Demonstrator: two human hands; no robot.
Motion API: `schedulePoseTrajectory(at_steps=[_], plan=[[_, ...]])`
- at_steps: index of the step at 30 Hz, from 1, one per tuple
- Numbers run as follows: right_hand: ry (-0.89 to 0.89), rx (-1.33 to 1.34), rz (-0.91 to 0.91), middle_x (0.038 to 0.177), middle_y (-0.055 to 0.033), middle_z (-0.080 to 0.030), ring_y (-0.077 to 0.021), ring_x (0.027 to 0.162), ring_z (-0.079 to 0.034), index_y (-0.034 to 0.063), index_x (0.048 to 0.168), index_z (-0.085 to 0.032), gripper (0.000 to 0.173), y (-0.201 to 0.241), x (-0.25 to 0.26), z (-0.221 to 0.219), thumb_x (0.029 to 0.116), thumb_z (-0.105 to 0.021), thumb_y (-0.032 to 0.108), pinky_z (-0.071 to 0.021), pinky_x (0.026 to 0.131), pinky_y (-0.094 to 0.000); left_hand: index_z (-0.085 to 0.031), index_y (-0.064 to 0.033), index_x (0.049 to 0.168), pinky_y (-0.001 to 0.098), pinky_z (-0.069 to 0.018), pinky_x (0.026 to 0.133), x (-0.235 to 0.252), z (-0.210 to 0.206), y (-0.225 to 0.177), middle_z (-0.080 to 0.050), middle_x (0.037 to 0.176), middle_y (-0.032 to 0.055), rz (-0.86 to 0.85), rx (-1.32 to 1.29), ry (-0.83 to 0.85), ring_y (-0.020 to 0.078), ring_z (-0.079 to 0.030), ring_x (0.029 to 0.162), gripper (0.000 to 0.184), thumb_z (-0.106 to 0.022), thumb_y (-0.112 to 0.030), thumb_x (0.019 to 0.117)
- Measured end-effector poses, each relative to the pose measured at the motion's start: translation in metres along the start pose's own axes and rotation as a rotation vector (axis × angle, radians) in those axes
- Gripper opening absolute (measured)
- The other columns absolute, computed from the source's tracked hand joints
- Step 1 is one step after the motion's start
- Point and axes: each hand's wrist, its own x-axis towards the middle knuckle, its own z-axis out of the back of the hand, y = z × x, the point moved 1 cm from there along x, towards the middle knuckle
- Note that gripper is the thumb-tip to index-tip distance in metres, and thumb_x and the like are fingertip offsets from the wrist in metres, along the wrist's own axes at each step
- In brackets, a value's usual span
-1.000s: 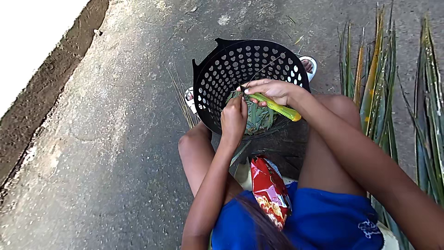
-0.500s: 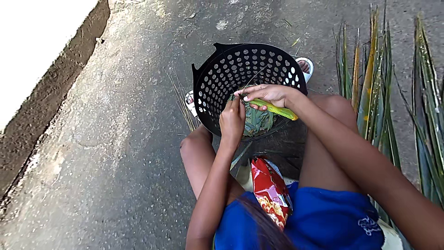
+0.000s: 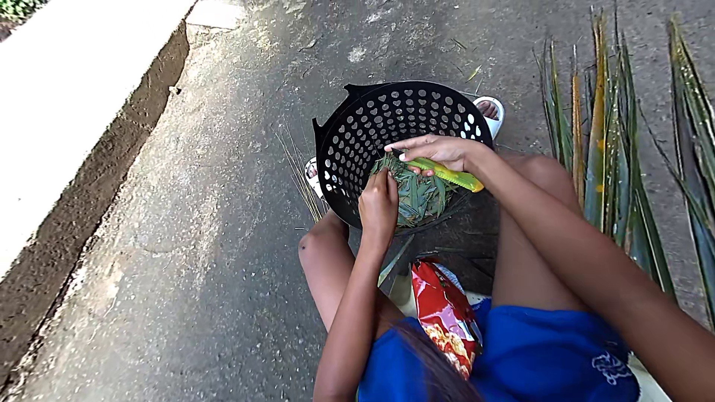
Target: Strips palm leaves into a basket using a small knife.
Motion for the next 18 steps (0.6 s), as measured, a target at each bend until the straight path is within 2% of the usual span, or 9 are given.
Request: schedulePoseTrajectory(at_steps=[2,4,6,8,10,12,15,16,18], plan=[[0.087,-0.029,0.005,0.072,0.0015,-0.052,-0.0009,0.05,-0.046,0.0034,0.149,-0.044,0.041,-0.004,0.001,-0.003,0.1087,-0.04,0.005,-0.0386,0.046,-0.0132,-0.068,0.0153,0.116,0.0458,-0.0568,0.074,0.0,0.001,-0.001,-0.072,0.094,0.028,0.035,-0.034,0.013,0.0365,-0.071,0.078,0.026,-0.052,0.002,0.1003],[0.147,-0.02,-0.006,0.074,0.0012,-0.055,0.0003,0.05,-0.047,0.0018,0.143,-0.049,0.035,-0.009,0.003,-0.007,0.1085,-0.041,0.004,-0.0396,0.046,-0.0124,-0.062,0.0148,0.116,0.0404,-0.0536,0.067,0.0,0.001,-0.002,-0.069,0.083,0.0222,0.082,-0.079,0.016,0.0278,-0.066,0.068,0.023,-0.052,0.0,0.1008],[0.16,0.0,-0.026,0.072,0.0017,-0.053,-0.0003,0.05,-0.048,0.001,0.13,-0.054,0.025,-0.01,0.005,-0.012,0.1082,-0.042,0.003,-0.0397,0.046,-0.0124,-0.054,0.0148,0.12,0.0362,-0.0522,0.064,-0.001,0.003,-0.003,-0.068,0.083,0.0196,0.13,-0.134,0.031,0.0217,-0.064,0.065,0.025,-0.054,0.0,0.1],[0.15,0.01,-0.021,0.067,0.0029,-0.052,0.0001,0.048,-0.048,0.0027,0.109,-0.057,0.015,-0.01,0.006,-0.015,0.1079,-0.043,0.003,-0.0397,0.046,-0.0117,-0.049,0.0153,0.126,0.0315,-0.05,0.063,-0.001,0.007,-0.004,-0.068,0.087,0.0185,0.191,-0.207,0.078,0.0161,-0.061,0.064,0.031,-0.056,0.0,0.0998],[0.14,0.01,-0.004,0.066,0.003,-0.053,0.0002,0.048,-0.048,0.0035,0.1,-0.058,0.017,-0.011,0.006,-0.016,0.1077,-0.044,0.003,-0.0396,0.045,-0.0119,-0.043,0.0148,0.134,0.0289,-0.0519,0.065,0.001,0.014,-0.004,-0.067,0.094,0.0187,0.274,-0.282,0.184,0.013,-0.062,0.066,0.041,-0.058,-0.001,0.1006],[0.104,0.01,-0.004,0.064,0.0034,-0.052,-0.0002,0.048,-0.048,0.0025,0.101,-0.059,0.017,-0.011,0.006,-0.015,0.1078,-0.044,0.004,-0.0396,0.046,-0.0126,-0.041,0.0133,0.139,0.0293,-0.0535,0.068,0.002,0.023,-0.006,-0.068,0.099,0.0201,0.302,-0.277,0.295,0.0144,-0.064,0.07,0.046,-0.059,-0.004,0.101],[-0.007,0.044,-0.017,0.065,0.0039,-0.051,-0.0006,0.049,-0.047,0.0017,0.108,-0.06,0.016,-0.008,0.006,-0.012,0.1086,-0.044,0.007,-0.0394,0.046,-0.0131,-0.044,0.0126,0.143,0.0371,-0.0538,0.074,-0.008,0.038,-0.006,-0.068,0.099,0.0234,0.256,-0.112,0.402,0.0238,-0.066,0.076,0.048,-0.058,-0.009,0.1023],[-0.054,0.066,-0.009,0.066,0.0042,-0.051,-0.0002,0.049,-0.047,0.0022,0.11,-0.059,0.016,-0.006,0.006,-0.01,0.109,-0.044,0.008,-0.0395,0.046,-0.013,-0.044,0.0135,0.143,0.0387,-0.0538,0.075,-0.011,0.042,-0.005,-0.068,0.097,0.024,0.253,-0.064,0.427,0.0259,-0.066,0.078,0.047,-0.056,-0.01,0.1033],[-0.11,0.107,0.042,0.067,0.0048,-0.05,-0.0002,0.05,-0.047,0.0036,0.113,-0.059,0.018,-0.002,0.006,-0.005,0.1096,-0.042,0.009,-0.0396,0.046,-0.0129,-0.054,0.015,0.133,0.0401,-0.0554,0.076,-0.016,0.048,-0.004,-0.07,0.094,0.0242,0.226,-0.006,0.439,0.0282,-0.069,0.079,0.037,-0.05,-0.009,0.1058]])
